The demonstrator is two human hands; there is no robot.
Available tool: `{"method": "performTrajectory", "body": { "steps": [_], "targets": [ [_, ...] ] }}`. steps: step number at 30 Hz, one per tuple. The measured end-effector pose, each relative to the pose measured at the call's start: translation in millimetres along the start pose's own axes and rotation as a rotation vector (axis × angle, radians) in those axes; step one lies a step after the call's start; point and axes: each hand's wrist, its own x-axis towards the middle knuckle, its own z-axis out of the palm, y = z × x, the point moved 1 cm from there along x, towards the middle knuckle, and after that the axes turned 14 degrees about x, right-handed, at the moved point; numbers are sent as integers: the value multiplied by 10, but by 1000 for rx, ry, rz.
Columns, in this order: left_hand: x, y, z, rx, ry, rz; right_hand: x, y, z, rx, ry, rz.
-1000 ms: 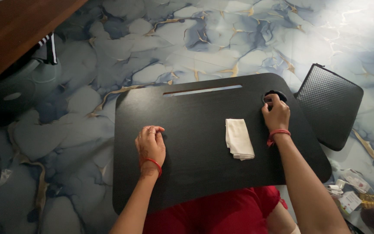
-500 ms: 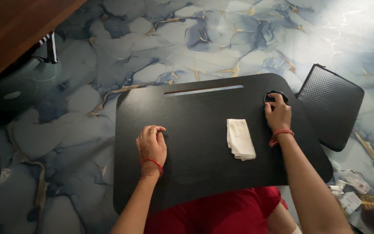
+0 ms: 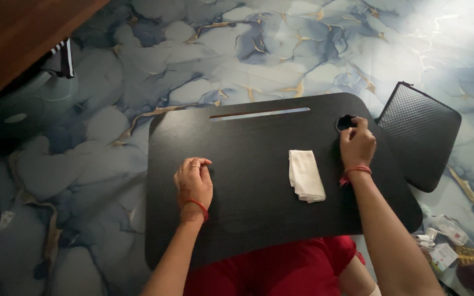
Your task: The person wipes a black mesh tray and a black plastic table using a white cloth. They clean the tray first, then set it aside to wipe the main table surface, including the area around a circular cutout.
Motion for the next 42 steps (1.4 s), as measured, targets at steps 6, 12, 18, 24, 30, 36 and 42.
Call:
{"method": "performTrajectory", "body": {
  "steps": [6,12,18,24,30,36,42],
  "targets": [
    [10,-12,2,16,22,19,39,-112,-18,117,-90,0],
    [-5,-42,24,-59,116,70,-82,-201,-108,182,118,-107],
    [30,-68,54,-70,151,98,-803,-1137,-248,320,-127,-225],
    [8,-58,16,-88,109,99,-1381,-2166,-48,-20,-633,-395],
    [-12,-15,-13,-61,65,49,-861,-2148,244,17,-842,-144],
    [47,23,-63,-50,0,-13,-185,-1342,432,-154,-613,-437],
    [54,47,-70,-17,9,-23,516,-242,818,-356,-533,-99]
  ]
}}
